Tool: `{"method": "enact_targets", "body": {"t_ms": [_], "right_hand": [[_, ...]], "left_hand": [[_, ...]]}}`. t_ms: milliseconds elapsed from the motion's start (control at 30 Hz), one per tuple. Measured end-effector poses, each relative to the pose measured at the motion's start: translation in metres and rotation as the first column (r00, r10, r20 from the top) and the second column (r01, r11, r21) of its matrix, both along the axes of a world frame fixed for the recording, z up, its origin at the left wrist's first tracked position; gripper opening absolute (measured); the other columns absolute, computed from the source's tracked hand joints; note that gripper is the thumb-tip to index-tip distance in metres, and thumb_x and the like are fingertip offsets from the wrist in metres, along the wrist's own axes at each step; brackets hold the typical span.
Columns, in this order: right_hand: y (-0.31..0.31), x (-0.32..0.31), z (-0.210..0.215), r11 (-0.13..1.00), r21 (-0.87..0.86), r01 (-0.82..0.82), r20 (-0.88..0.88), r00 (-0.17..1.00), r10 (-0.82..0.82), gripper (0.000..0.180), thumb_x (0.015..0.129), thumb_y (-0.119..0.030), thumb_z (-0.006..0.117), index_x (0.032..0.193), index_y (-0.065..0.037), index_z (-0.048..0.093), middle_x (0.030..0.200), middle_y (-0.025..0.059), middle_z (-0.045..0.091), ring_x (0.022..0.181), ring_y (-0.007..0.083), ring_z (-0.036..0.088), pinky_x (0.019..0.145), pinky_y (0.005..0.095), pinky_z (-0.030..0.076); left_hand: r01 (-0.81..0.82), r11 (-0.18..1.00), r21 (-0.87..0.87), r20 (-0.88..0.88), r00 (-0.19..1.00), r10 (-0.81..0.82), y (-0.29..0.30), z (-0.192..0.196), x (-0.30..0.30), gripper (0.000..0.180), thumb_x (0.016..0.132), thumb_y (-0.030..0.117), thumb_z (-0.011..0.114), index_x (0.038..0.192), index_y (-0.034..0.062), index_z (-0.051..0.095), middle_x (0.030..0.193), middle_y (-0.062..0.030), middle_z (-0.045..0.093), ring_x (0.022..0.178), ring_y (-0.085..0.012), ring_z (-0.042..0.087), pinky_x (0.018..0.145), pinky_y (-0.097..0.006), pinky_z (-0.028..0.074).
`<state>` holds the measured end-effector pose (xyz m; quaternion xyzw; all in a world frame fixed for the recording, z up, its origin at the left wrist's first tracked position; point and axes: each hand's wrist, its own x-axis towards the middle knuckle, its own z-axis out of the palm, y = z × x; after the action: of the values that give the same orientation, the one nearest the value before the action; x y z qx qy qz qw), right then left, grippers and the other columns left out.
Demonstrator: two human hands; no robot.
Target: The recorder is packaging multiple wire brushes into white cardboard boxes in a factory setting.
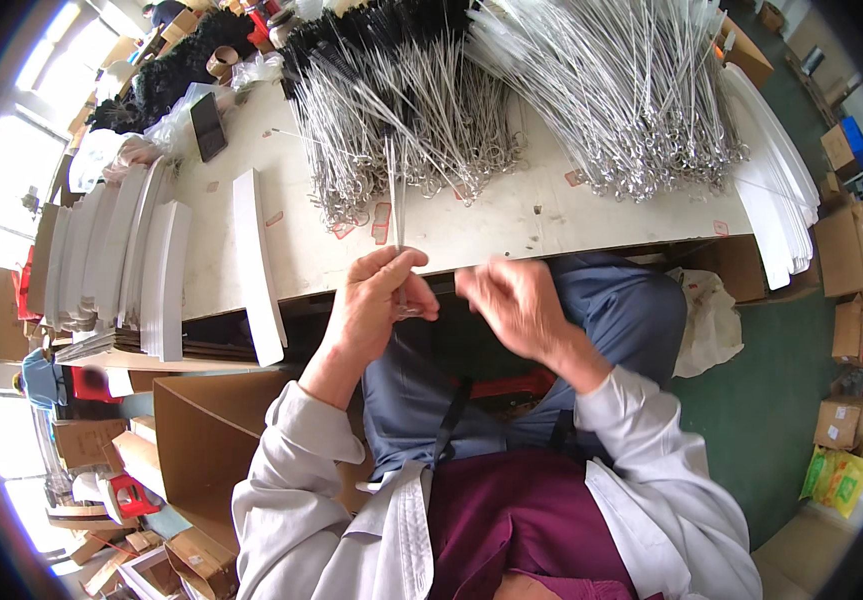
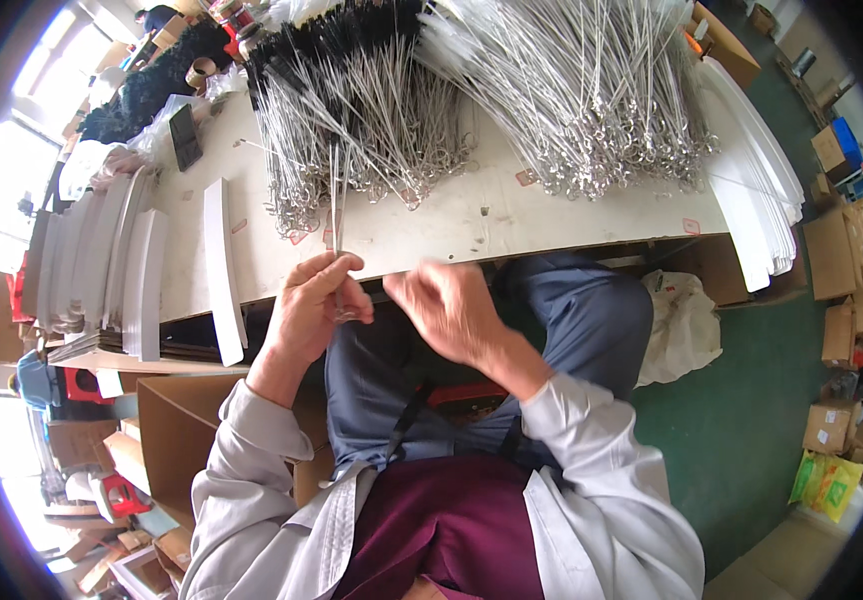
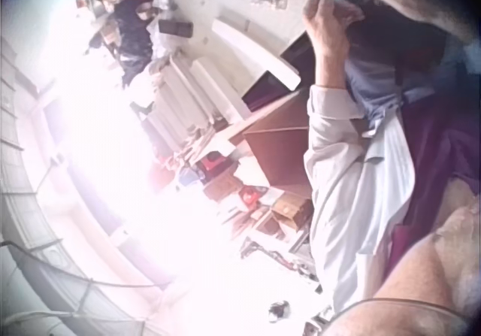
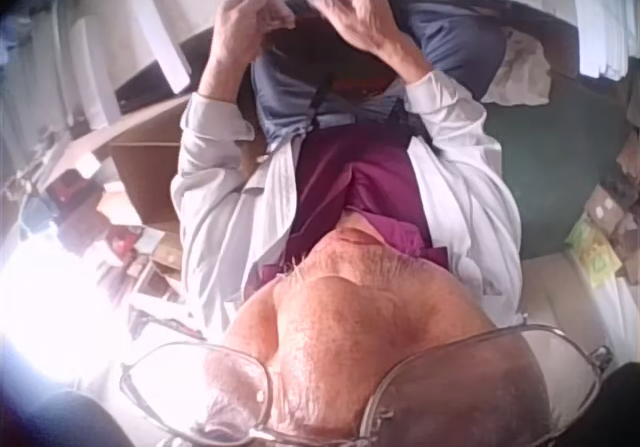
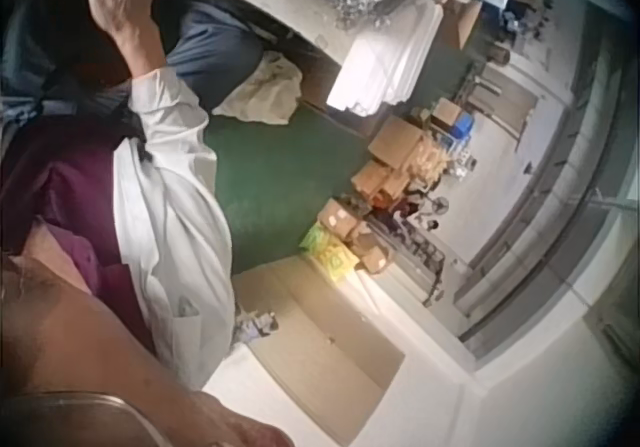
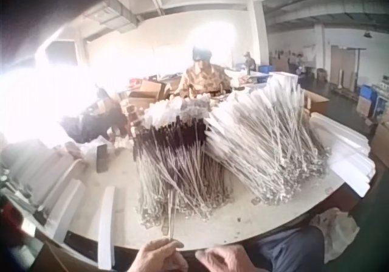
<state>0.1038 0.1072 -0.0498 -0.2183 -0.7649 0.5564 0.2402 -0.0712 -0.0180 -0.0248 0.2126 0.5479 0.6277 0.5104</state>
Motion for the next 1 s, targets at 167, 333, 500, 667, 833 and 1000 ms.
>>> {"method": "enact_targets", "body": {"t_ms": [167,333,500,667,833,1000], "right_hand": [[0.067,-0.082,0.027,0.961,0.277,0.016,-0.185,0.982,0.036,0.023,0.101,-0.019,0.062,0.101,0.002,0.070,0.076,0.0078,0.071,0.065,0.0108,0.065,0.060,0.0283,0.052],[0.092,-0.134,0.039,0.889,0.458,-0.023,0.014,1.000,0.018,0.033,0.094,-0.021,0.067,0.120,0.001,0.069,0.085,0.0205,0.074,0.074,0.0296,0.074,0.069,0.0401,0.057],[0.119,-0.149,0.012,0.846,0.491,0.207,-0.042,0.976,-0.215,0.043,0.091,-0.024,0.066,0.122,0.006,0.066,0.092,0.0274,0.072,0.087,0.0404,0.073,0.079,0.0471,0.058],[0.077,-0.126,0.038,0.969,-0.132,-0.207,-0.037,0.978,0.204,0.062,0.100,-0.052,0.059,0.124,0.004,0.065,0.096,0.0150,0.076,0.084,0.0192,0.073,0.070,0.0347,0.058],[0.022,-0.046,0.053,0.784,-0.371,-0.498,-0.419,0.843,0.337,0.075,0.105,-0.060,0.042,0.135,0.007,0.055,0.112,0.0144,0.069,0.106,0.0181,0.066,0.095,0.0334,0.052],[0.010,-0.014,0.035,0.833,-0.490,-0.256,-0.317,0.943,0.103,0.042,0.112,-0.033,0.043,0.112,0.004,0.063,0.092,0.0092,0.071,0.078,0.0072,0.064,0.064,0.0193,0.049]], "left_hand": [[-0.063,0.998,0.015,-0.085,0.994,0.065,-0.011,0.030,-0.009,0.029,0.105,0.022,0.057,0.109,-0.0057,0.063,0.065,-0.0104,0.064,0.057,-0.0216,0.065,0.056,-0.034,0.056],[-0.068,0.996,0.064,-0.165,0.983,0.077,-0.016,0.062,-0.011,0.030,0.105,0.021,0.055,0.110,-0.0070,0.064,0.062,-0.0094,0.062,0.054,-0.0190,0.063,0.052,-0.030,0.051],[-0.229,0.972,0.057,-0.153,0.960,0.235,-0.037,0.075,0.001,0.027,0.103,0.015,0.055,0.107,-0.0087,0.067,0.056,-0.0079,0.052,0.049,-0.0213,0.058,0.050,-0.033,0.049],[-0.325,0.930,0.172,-0.250,0.899,0.360,-0.073,0.060,0.015,0.030,0.108,0.020,0.051,0.112,-0.0075,0.064,0.054,-0.0056,0.050,0.048,-0.0177,0.055,0.049,-0.030,0.050],[-0.036,0.991,0.128,-0.138,0.989,0.053,-0.031,0.035,0.049,0.033,0.110,0.023,0.050,0.114,-0.0075,0.064,0.058,-0.0060,0.055,0.050,-0.0154,0.057,0.053,-0.030,0.052],[0.115,0.987,0.115,-0.120,0.988,-0.101,-0.003,0.017,0.068,0.034,0.109,0.025,0.050,0.111,-0.0051,0.064,0.057,-0.0082,0.055,0.050,-0.0199,0.058,0.052,-0.033,0.053]]}}
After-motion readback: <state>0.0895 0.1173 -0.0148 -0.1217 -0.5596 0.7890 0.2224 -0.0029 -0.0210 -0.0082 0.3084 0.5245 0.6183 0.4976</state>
